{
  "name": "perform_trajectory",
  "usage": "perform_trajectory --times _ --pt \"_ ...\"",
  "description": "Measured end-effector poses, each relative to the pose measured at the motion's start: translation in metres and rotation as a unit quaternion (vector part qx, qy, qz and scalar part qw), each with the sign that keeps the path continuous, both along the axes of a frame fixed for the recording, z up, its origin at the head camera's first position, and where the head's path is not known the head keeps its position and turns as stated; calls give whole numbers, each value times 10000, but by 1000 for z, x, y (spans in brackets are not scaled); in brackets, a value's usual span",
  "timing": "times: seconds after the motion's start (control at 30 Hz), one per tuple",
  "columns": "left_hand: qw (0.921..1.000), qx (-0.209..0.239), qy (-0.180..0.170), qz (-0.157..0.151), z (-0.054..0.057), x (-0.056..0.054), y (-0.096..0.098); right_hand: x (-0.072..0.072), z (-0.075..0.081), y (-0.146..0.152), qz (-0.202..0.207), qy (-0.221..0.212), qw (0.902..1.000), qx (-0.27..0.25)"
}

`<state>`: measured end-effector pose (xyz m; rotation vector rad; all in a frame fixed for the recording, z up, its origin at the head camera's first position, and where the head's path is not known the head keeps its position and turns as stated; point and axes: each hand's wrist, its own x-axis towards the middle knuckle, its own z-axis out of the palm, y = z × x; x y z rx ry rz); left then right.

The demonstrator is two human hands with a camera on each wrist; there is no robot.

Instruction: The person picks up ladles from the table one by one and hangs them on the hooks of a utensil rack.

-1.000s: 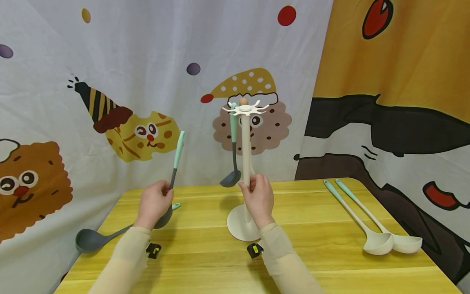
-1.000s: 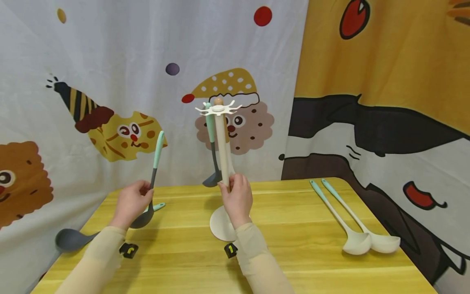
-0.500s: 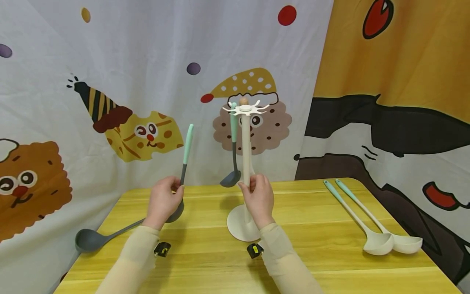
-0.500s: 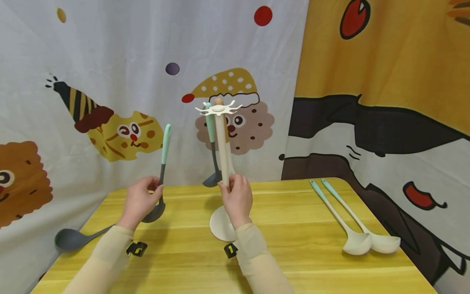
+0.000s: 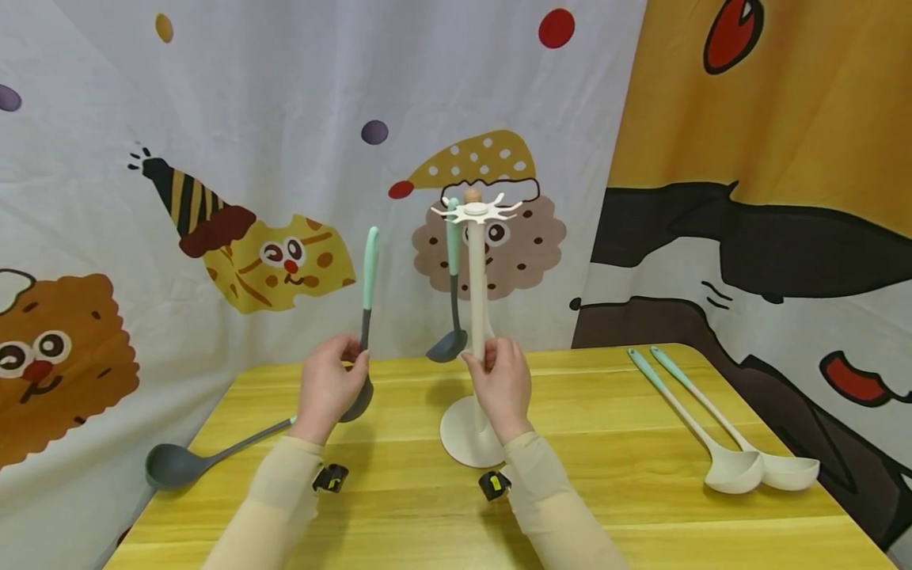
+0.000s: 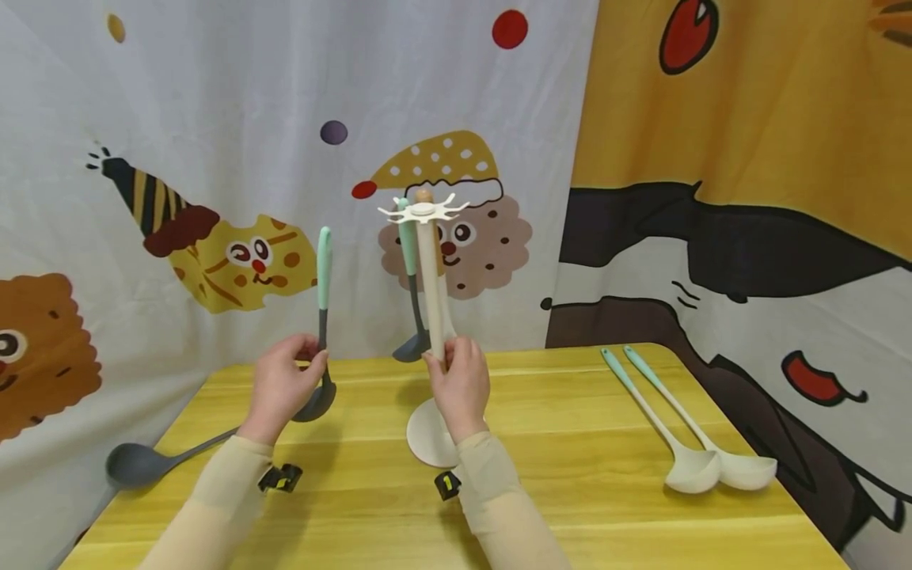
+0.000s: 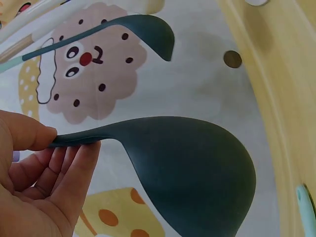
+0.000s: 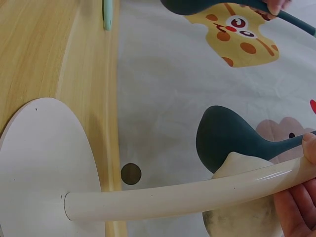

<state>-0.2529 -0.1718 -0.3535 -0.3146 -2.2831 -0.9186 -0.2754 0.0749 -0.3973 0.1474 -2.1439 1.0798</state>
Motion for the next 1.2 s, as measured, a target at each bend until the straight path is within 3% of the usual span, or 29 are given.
perform_trajectory --times 0.2,0.53,0.97,1.2 --pt "9998 187 27 -80 10 0 12 -2 -1 1 -13 13 10000 7" --pt "9978 375 457 -290 22 -2 32 -2 -1 1 3 49 10000 -14" --pt "9946 473 835 -392 27 -5 49 -2 -2 1 -9 88 10000 45" --pt "9927 261 1135 -307 23 -8 55 0 -1 0 0 106 9999 15"
